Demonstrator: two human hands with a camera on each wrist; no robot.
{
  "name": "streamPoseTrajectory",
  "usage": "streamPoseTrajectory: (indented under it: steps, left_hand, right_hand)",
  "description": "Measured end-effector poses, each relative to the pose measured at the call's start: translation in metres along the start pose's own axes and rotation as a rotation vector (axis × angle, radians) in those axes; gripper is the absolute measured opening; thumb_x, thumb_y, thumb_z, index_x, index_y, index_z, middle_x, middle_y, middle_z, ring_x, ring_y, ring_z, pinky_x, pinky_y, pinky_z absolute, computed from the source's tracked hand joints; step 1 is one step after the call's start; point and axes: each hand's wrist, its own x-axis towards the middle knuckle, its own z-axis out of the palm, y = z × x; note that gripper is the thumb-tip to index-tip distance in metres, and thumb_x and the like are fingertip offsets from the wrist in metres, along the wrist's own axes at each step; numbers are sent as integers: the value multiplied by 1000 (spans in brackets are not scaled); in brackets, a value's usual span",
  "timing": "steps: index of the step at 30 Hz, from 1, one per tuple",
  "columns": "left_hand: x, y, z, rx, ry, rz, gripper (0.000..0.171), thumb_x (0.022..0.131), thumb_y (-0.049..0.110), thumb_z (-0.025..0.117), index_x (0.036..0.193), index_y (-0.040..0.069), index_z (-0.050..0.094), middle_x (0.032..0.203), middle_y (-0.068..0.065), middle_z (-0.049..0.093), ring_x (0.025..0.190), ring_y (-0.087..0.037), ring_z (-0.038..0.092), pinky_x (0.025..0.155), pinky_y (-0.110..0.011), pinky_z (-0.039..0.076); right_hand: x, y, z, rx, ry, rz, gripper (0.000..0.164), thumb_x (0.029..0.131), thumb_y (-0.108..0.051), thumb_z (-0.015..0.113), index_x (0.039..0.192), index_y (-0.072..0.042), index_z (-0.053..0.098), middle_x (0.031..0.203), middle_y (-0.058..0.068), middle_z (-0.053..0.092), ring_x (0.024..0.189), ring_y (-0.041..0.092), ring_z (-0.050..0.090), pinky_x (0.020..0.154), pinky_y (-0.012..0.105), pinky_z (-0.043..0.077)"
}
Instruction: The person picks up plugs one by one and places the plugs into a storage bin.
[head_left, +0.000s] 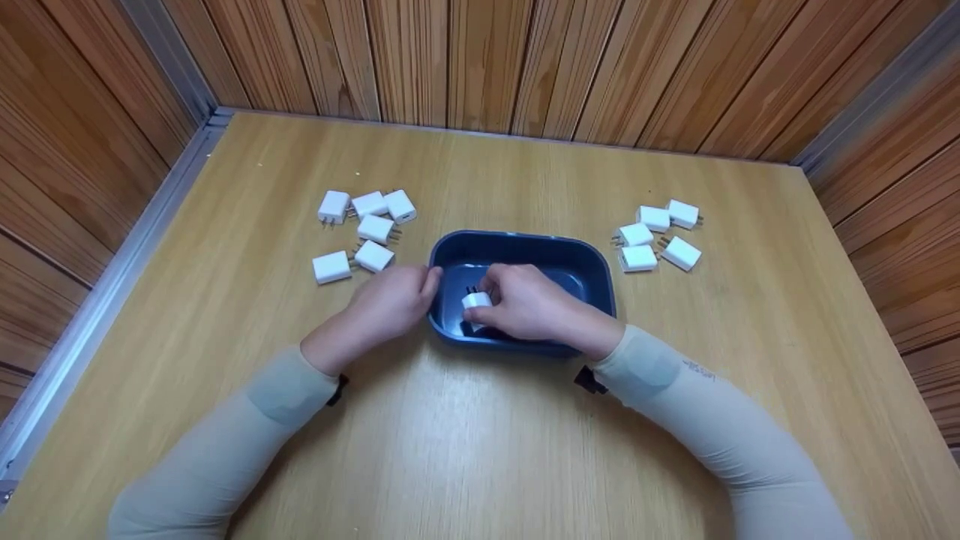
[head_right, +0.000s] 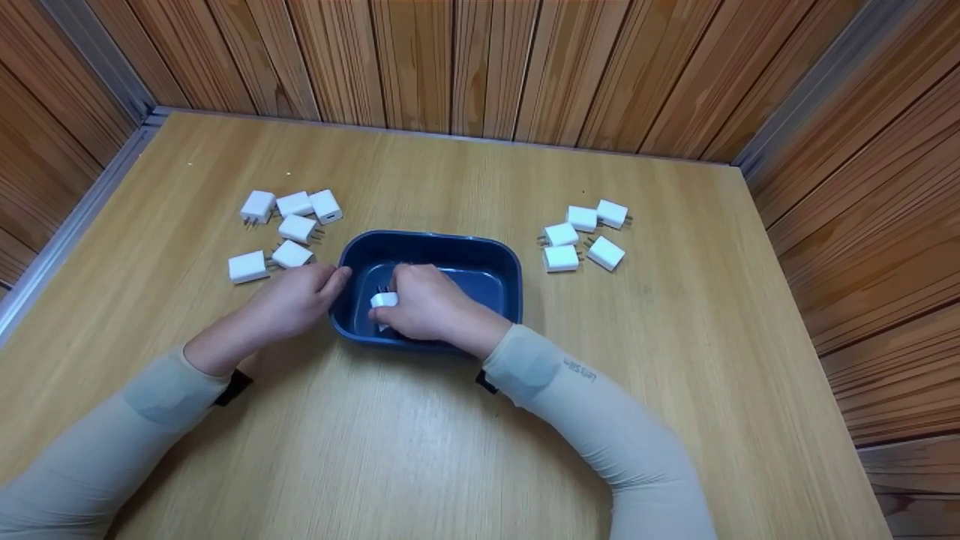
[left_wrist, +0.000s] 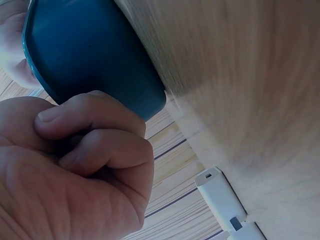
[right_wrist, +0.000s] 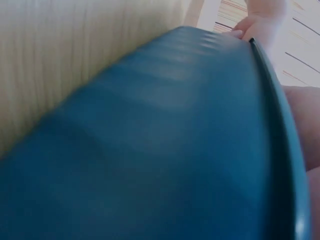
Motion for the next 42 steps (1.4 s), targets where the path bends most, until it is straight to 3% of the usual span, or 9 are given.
streamPoseTrajectory:
  steps: [13, 21, 32, 42]
  left_hand:
    - [-1, -4, 0, -15, 4, 27, 50, 122, 42, 36, 110, 11, 73, 83, -8, 64, 74, -27, 64, 71, -38, 50]
    - [0, -2, 1, 20, 23, 31, 50, 122, 40, 38, 105, 9, 73, 81, -8, 60, 73, -27, 60, 68, -37, 46]
    - [-1, -1, 1, 19, 13, 33, 51, 122, 41, 35, 104, 13, 73, 83, -7, 63, 74, -26, 63, 70, -37, 49]
    - [0, -2, 1, 22, 8, 34, 51, 123, 40, 35, 107, 13, 74, 83, -7, 63, 74, -26, 63, 71, -38, 50]
  right_hand:
    - [15, -11, 22, 79, 43, 69, 36, 105, -38, 80, 120, -7, 71, 98, 4, 73, 83, 20, 71, 76, 34, 58]
    - [20, -14, 31, 73, 91, 48, 32, 105, -33, 79, 113, -3, 73, 90, 5, 72, 77, 20, 69, 69, 32, 55]
    - [23, -16, 33, 66, 71, 113, 36, 105, -38, 80, 118, -5, 71, 96, 6, 73, 84, 22, 71, 74, 35, 58]
    - [30, -8, 40, 73, 74, 115, 43, 104, -43, 80, 122, -6, 67, 99, 6, 71, 85, 22, 70, 76, 34, 60]
